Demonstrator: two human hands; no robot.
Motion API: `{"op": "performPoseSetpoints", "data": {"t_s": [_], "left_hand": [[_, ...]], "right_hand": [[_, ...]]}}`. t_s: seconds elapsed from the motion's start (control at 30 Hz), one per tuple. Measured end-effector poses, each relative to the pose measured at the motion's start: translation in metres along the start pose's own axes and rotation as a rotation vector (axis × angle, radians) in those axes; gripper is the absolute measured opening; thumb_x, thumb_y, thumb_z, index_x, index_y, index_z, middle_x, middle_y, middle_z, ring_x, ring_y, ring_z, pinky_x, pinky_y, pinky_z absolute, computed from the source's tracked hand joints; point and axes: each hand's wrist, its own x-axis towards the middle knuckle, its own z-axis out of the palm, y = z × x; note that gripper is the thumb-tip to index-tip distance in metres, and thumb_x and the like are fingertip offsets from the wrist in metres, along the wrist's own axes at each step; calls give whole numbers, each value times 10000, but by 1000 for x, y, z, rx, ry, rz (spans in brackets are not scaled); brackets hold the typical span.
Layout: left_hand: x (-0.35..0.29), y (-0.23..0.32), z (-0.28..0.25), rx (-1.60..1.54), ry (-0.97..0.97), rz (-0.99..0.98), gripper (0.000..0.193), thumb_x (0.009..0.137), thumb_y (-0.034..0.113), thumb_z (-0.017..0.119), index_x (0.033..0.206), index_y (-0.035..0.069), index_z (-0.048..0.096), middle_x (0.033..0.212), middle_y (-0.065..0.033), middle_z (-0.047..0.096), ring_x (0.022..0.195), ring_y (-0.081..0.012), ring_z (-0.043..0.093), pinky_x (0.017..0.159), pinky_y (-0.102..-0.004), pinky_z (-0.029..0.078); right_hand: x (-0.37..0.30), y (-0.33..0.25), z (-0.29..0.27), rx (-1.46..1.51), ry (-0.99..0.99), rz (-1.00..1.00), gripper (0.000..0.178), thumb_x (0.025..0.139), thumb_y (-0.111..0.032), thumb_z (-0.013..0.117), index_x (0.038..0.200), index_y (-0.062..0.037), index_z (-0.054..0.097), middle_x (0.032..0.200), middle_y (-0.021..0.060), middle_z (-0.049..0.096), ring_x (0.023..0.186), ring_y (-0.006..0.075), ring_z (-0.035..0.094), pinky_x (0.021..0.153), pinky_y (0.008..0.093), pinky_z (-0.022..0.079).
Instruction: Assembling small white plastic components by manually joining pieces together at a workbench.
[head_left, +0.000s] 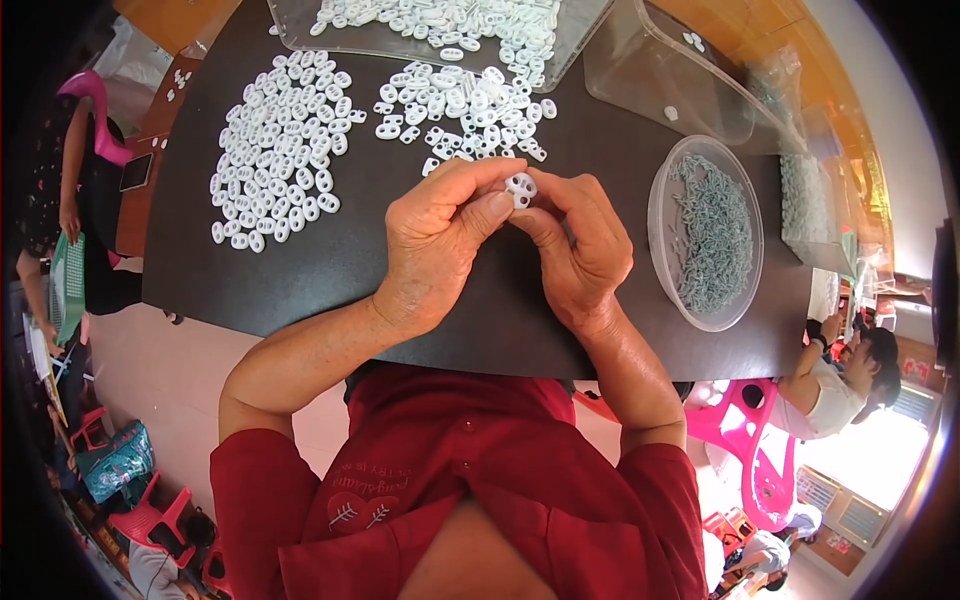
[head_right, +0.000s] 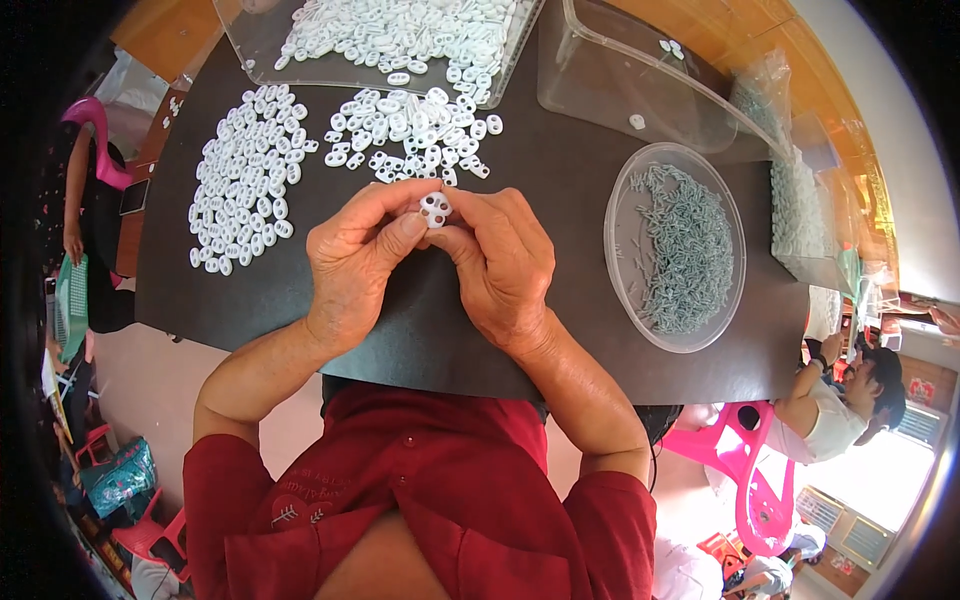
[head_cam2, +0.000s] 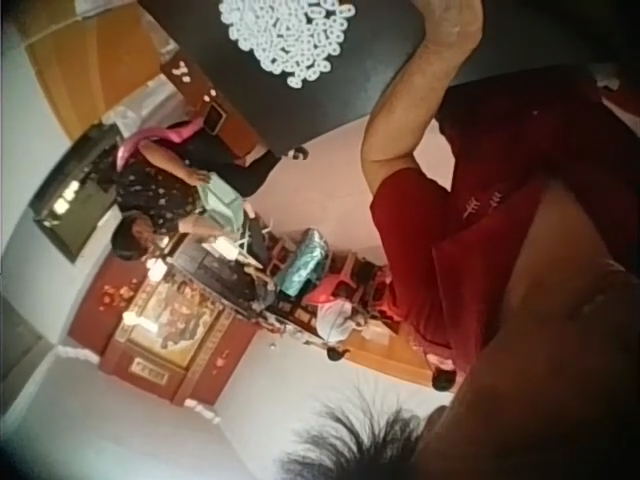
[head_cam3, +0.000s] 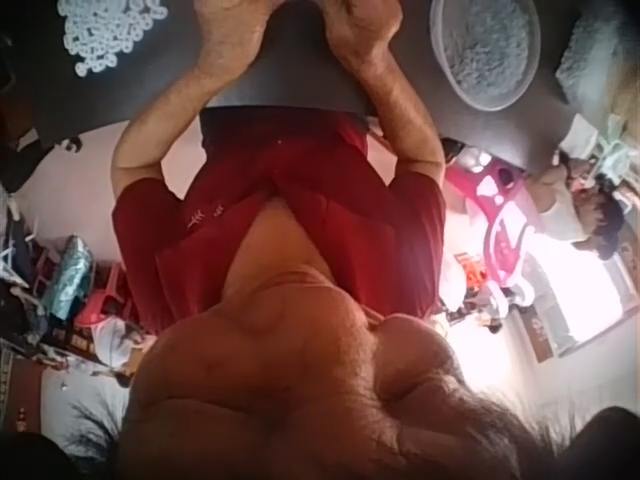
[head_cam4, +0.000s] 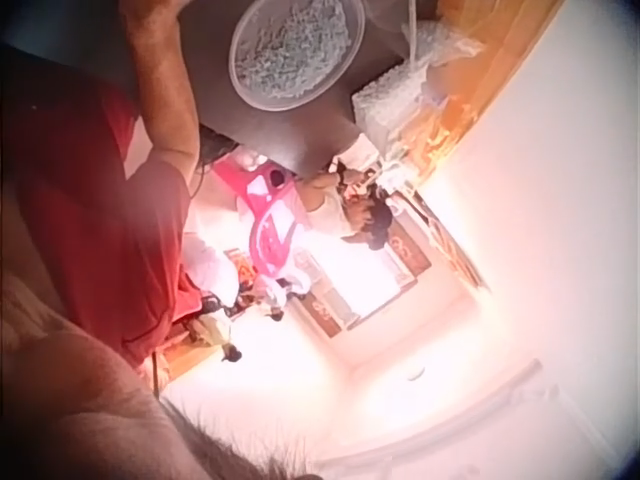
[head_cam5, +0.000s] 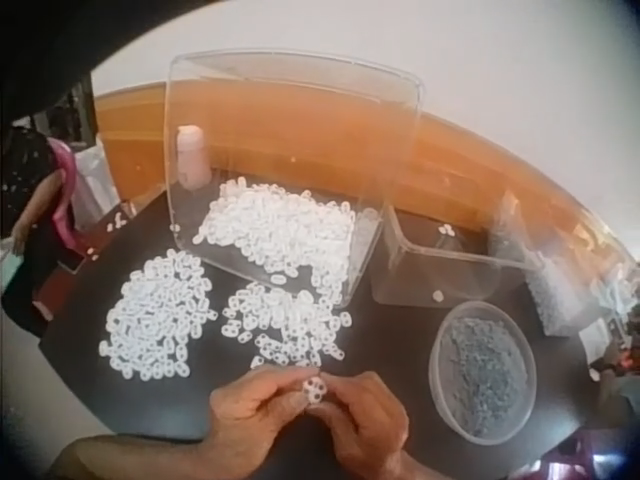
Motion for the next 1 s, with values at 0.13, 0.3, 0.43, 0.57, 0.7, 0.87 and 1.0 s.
{"op": "performPoseSetpoints", "data": {"t_s": [0.13,0.3,0.43,0.57,0.7,0.87,1.0], "left_hand": [[0,1,-2,87,-26,20,226,874,25,572,1093,-19,609,909,-23,587,817,-64,539,751,-189,467],[1,0,-1,35,-18,45,231,875,27,572,1100,-15,608,903,-20,582,812,-63,537,748,-186,466],[-1,0,0,-55,-15,7,233,875,-41,535,1103,-36,585,947,-42,561,856,-76,546,755,-191,468],[-2,0,-1,-37,-19,-24,231,872,-44,540,1098,-33,589,940,-38,562,854,-70,542,755,-187,465],[-2,-2,0,8,-29,4,221,871,-43,543,1085,-33,594,936,-36,563,848,-64,538,754,-187,463],[-2,-5,1,-7,-20,40,195,873,-34,546,1060,-36,598,931,-31,567,830,-59,533,741,-191,462],[-2,-4,1,-23,-31,23,202,875,-31,547,1072,-31,592,928,-27,562,816,-56,526,737,-190,460]], "right_hand": [[0,1,0,-24,5,-35,258,729,5,694,979,17,632,761,57,583,646,133,532,588,236,428],[-1,-2,1,21,0,-10,264,734,-1,693,989,21,628,767,59,584,646,135,531,586,237,428],[0,-2,3,20,4,-14,270,734,0,693,995,22,627,761,58,579,642,133,524,581,233,421],[-1,-3,2,1,25,-12,253,731,4,692,977,22,637,733,55,571,634,132,515,569,233,413],[-3,0,4,26,70,-22,237,726,7,693,958,19,645,703,52,566,618,133,510,554,237,409],[-4,0,4,12,83,-39,234,722,5,698,950,15,647,673,50,561,594,131,503,537,236,403],[-4,1,6,14,76,-28,231,734,11,690,960,13,645,693,50,560,610,125,507,545,229,403]]}}
